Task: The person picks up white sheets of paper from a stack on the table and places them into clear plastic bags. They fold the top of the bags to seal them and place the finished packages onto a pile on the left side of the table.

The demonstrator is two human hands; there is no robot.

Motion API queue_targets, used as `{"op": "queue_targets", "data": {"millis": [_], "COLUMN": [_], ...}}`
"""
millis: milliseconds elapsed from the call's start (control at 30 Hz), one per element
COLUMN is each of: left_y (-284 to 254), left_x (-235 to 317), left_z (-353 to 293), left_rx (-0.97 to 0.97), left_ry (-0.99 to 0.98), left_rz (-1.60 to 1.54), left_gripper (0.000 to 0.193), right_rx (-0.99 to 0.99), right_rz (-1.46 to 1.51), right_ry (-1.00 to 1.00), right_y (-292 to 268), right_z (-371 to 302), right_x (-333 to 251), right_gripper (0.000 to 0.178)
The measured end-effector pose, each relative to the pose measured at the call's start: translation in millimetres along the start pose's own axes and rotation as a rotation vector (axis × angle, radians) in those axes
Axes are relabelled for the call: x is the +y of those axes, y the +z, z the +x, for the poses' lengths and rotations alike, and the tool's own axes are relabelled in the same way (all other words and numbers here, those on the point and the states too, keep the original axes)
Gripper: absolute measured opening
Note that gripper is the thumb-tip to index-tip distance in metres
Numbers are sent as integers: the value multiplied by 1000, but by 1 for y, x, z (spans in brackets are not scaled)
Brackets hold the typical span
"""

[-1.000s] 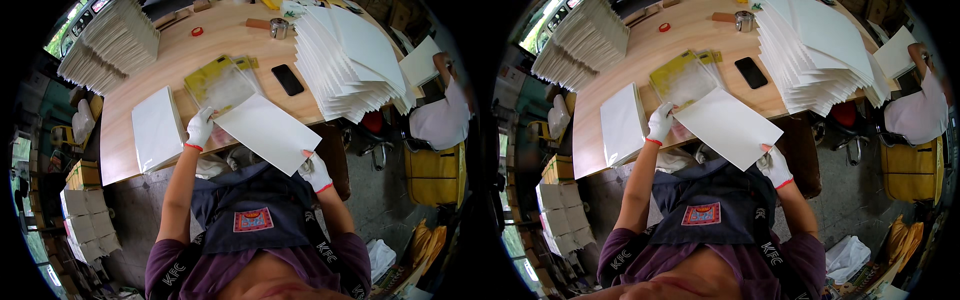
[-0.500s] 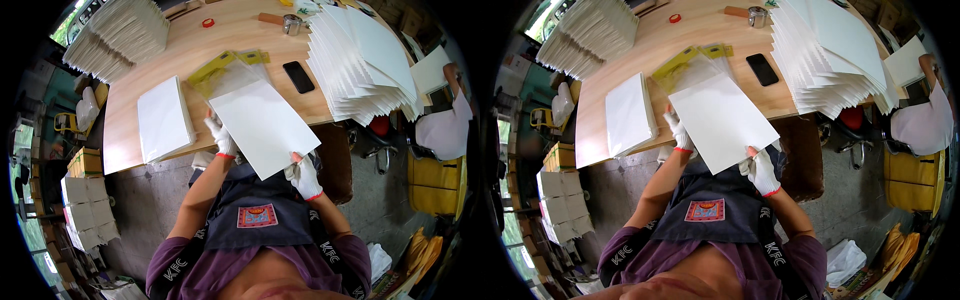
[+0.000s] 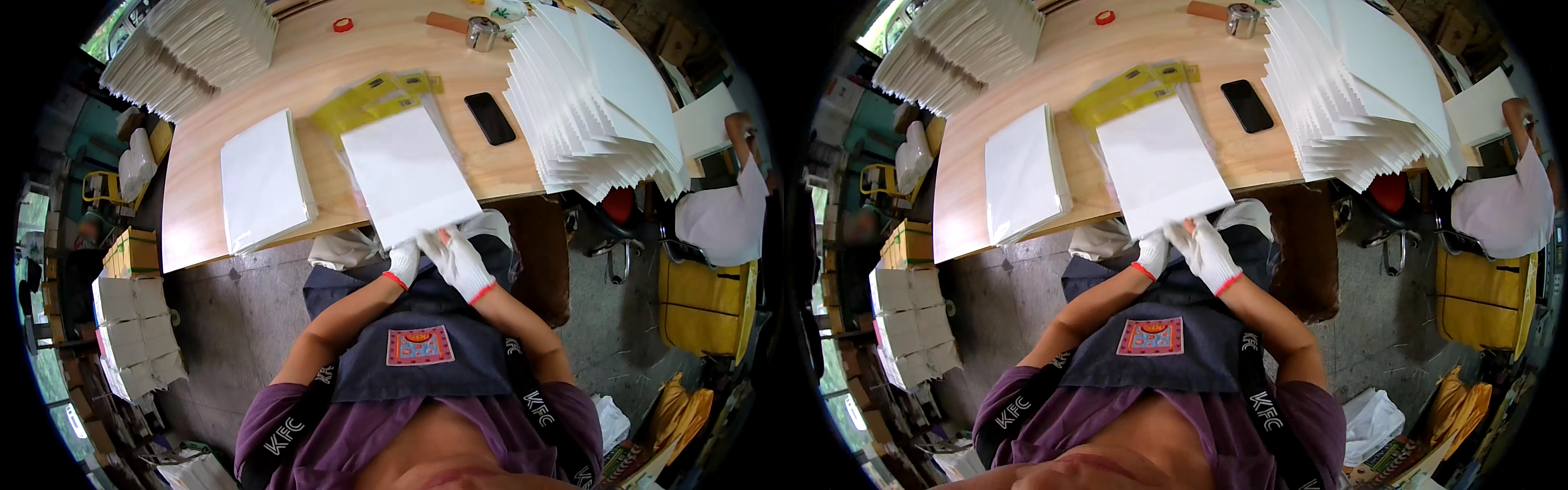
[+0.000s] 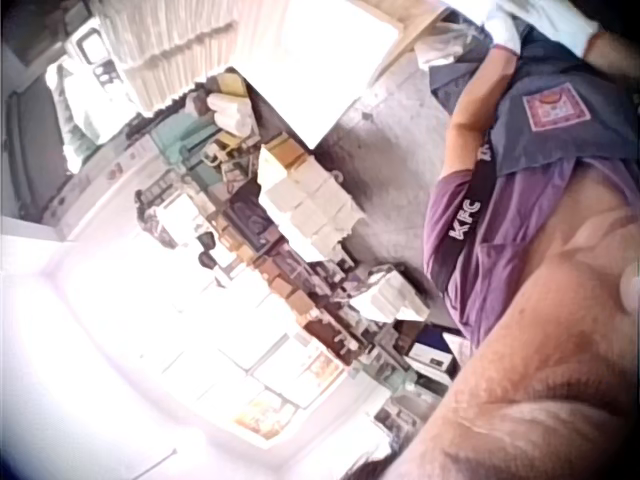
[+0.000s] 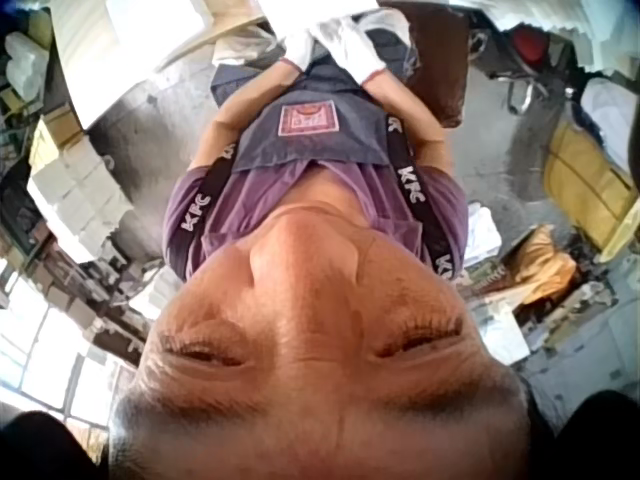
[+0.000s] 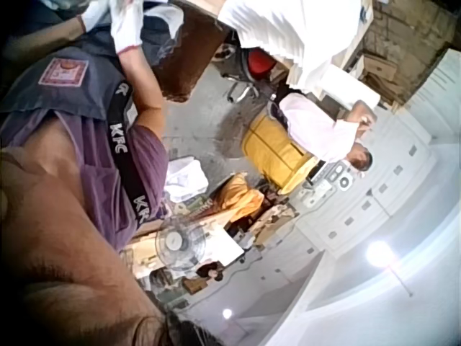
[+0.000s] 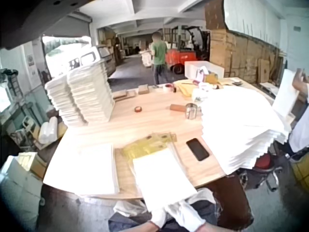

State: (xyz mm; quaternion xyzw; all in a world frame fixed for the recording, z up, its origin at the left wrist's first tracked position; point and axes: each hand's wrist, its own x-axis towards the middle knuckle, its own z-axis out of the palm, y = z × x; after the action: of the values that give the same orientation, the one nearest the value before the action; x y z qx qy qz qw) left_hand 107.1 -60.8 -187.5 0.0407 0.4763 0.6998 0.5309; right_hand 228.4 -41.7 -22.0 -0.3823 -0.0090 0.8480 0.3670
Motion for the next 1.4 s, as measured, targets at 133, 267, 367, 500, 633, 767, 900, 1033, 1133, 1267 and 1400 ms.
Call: {"op": "queue_targets", "data": {"millis": [133, 267, 367, 500, 633, 767, 900, 1033, 1133, 1267, 1400], "left_y": [35, 16, -7, -13, -26, -13, -26, -32, -29, -20, -34], "left_x": [54, 78, 92, 123, 140, 156, 139, 148, 152, 157, 156], "left_z": [-44, -46, -60, -62, -56, -59, -53, -68, -75, -84, -104], "left_rx": [-175, -255, -171, -22, -38, -34, 1, -63, -77, -121, -75], "left_ry": [-23, -317, -300, -53, -78, -80, -71, -5, -29, -18, 156], "left_rz": [413, 355, 253, 332, 492, 639, 459, 580, 684, 747, 1078], "left_gripper": [23, 20, 25, 35, 23, 20, 19, 19, 20, 21, 21], "right_rx": [-152, -207, -373, -433, -473, -579, -677, -349, -42, -250, -306], "right_rz": [304, -281, -1196, -2006, -2327, -2343, -1778, -85, 175, 2649, 4231], "right_ry": [-24, 112, -170, -858, -839, -1011, -487, -368, -790, -959, 289], "right_y": [-7, -12, 19, 24, 50, 47, 47, -57, -218, -295, -144], "right_z": [44, 28, 6, 37, 45, 60, 32, 18, -7, -75, -44], "right_x": [0, 1, -10, 7, 29, 33, -4, -133, -216, -179, -148], "right_gripper": [27, 31, 25, 13, 16, 16, 14, 21, 17, 31, 24]}}
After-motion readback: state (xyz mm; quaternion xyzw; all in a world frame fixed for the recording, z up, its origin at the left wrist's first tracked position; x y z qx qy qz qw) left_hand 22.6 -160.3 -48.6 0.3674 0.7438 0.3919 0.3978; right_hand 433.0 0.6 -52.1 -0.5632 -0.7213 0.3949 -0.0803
